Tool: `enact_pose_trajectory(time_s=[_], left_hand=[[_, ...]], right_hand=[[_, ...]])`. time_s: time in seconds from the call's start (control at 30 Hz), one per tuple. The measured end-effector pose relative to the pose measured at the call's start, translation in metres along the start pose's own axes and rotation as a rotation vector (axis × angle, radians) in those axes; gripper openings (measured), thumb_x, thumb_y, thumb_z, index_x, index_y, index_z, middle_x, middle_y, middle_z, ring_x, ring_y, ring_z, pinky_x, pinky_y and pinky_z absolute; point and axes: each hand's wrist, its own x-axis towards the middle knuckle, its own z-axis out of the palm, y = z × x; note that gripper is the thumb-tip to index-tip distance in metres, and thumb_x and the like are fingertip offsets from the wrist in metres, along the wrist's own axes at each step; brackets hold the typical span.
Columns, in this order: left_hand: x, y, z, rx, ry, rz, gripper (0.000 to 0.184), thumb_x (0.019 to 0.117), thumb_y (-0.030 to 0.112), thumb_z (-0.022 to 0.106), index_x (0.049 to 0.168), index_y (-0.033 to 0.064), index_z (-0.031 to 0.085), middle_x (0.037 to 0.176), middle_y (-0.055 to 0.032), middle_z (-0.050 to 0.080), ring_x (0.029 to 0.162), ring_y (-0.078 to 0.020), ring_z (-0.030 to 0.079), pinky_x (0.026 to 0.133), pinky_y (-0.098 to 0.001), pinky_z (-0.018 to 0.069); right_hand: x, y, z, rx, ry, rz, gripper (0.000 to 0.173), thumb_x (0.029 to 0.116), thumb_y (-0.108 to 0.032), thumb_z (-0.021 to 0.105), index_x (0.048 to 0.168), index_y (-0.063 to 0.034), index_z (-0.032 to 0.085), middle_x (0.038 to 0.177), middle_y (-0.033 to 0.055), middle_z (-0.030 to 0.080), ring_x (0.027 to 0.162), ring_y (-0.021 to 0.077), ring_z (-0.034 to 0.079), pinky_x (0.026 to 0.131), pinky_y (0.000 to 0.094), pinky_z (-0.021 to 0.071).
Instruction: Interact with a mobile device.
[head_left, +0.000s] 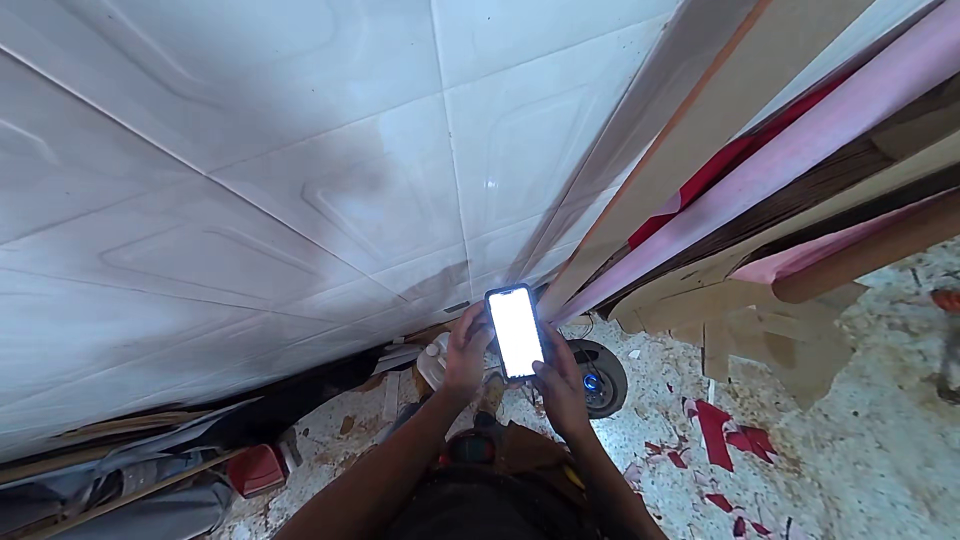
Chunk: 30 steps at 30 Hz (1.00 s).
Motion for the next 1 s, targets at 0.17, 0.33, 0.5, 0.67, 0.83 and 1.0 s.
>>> enact_pose_trajectory(time_s=[0.17, 0.33, 0.5, 0.67, 0.83, 1.0], left_hand=[[0.0005, 0.0003, 0.0004, 0.045, 0.002, -0.01, 0.045, 0.1017, 0.019, 0.056, 0.146, 0.0261, 0.054, 0.125, -0.0088, 0.068, 0.103, -0.0253, 0.069, 0.082, -0.0439, 0.0596], [0.0003, 0.0026, 0.0018, 0.06, 0.01, -0.023, 0.045, 0.1013, 0.019, 0.057, 0.146, 0.0269, 0.055, 0.125, -0.0084, 0.068, 0.101, -0.0251, 0.069, 0.08, -0.0437, 0.0596], [0.0019, 0.0043, 0.0025, 0.04, 0.025, -0.035, 0.045, 0.1017, 0.017, 0.057, 0.145, 0.026, 0.055, 0.124, -0.0087, 0.069, 0.102, -0.0248, 0.069, 0.083, -0.0434, 0.059], [0.0013, 0.0047, 0.0008, 0.041, 0.024, -0.038, 0.045, 0.1019, 0.017, 0.058, 0.146, 0.0264, 0.054, 0.127, -0.0088, 0.068, 0.105, -0.0263, 0.069, 0.085, -0.0448, 0.0592], [-0.001, 0.0048, -0.0004, 0.055, 0.02, -0.047, 0.046, 0.1023, 0.018, 0.058, 0.147, 0.0283, 0.054, 0.128, -0.0078, 0.068, 0.103, -0.0267, 0.07, 0.082, -0.0448, 0.0605], [0.0053, -0.0014, -0.0018, 0.022, 0.016, -0.019, 0.044, 0.1025, 0.013, 0.059, 0.146, 0.0214, 0.055, 0.127, -0.0106, 0.068, 0.106, -0.0275, 0.069, 0.086, -0.0447, 0.0605]], right_hand=[[-0.0009, -0.0011, -0.0005, -0.011, 0.009, -0.009, 0.064, 0.0967, -0.018, 0.06, 0.157, -0.025, 0.04, 0.136, 0.0201, 0.06, 0.105, 0.0388, 0.069, 0.077, 0.0548, 0.0627], [0.0008, -0.0001, -0.003, -0.004, -0.007, -0.017, 0.063, 0.0976, -0.021, 0.06, 0.157, -0.025, 0.039, 0.139, 0.0193, 0.058, 0.106, 0.0381, 0.068, 0.076, 0.0537, 0.0628], [0.0032, 0.0013, -0.0037, -0.005, -0.011, -0.01, 0.062, 0.0975, -0.022, 0.06, 0.157, -0.024, 0.041, 0.139, 0.019, 0.058, 0.108, 0.0377, 0.067, 0.079, 0.0533, 0.0622], [0.0058, 0.0021, -0.003, -0.008, -0.014, -0.009, 0.065, 0.0973, -0.025, 0.06, 0.158, -0.0251, 0.038, 0.145, 0.0158, 0.055, 0.114, 0.0363, 0.065, 0.081, 0.0542, 0.0618], [0.0075, 0.003, -0.0036, -0.001, -0.01, 0.0, 0.061, 0.0984, -0.025, 0.059, 0.157, -0.0243, 0.042, 0.14, 0.0164, 0.058, 0.11, 0.0346, 0.067, 0.079, 0.0522, 0.062], [0.0077, 0.0022, -0.0025, 0.013, -0.012, -0.001, 0.064, 0.0982, -0.026, 0.06, 0.158, -0.0247, 0.038, 0.142, 0.0167, 0.057, 0.113, 0.0352, 0.066, 0.081, 0.0527, 0.0618]])
